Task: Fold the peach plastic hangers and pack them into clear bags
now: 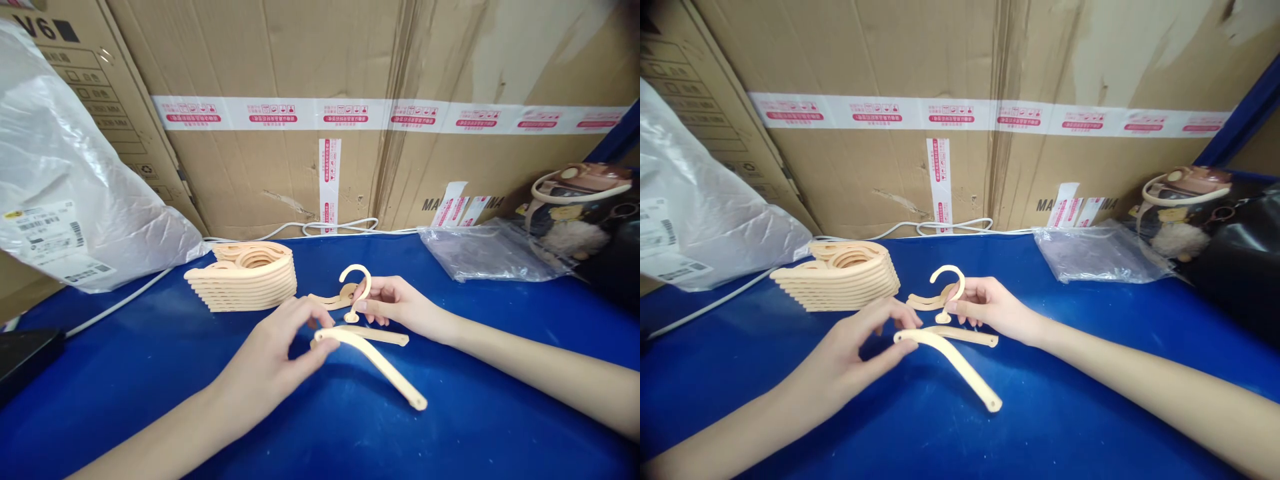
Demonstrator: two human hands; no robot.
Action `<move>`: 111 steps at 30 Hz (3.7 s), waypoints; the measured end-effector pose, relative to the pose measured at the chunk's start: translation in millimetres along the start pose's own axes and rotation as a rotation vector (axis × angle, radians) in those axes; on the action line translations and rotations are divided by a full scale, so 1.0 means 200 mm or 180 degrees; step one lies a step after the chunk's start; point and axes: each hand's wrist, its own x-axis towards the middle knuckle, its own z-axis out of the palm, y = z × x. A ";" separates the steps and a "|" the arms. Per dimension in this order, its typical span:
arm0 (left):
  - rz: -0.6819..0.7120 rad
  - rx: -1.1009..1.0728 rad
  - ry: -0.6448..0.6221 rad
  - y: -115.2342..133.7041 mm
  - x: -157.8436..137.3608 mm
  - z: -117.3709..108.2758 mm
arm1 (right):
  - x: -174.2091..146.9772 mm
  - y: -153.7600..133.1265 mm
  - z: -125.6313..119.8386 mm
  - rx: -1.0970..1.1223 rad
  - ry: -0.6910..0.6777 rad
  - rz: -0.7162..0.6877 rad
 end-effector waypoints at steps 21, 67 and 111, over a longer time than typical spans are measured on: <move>-0.0340 0.0855 -0.0240 -0.04 -0.03 -0.03 | 0.01 -0.03 0.01 0.0121 -0.0076 0.0119; 0.1323 0.1313 0.0121 -0.08 -0.02 0.02 | -0.02 -0.07 0.04 0.1033 0.0042 0.0288; 0.1311 0.1916 -0.0119 -0.11 -0.04 0.04 | -0.04 -0.08 0.06 0.0360 0.0170 -0.0046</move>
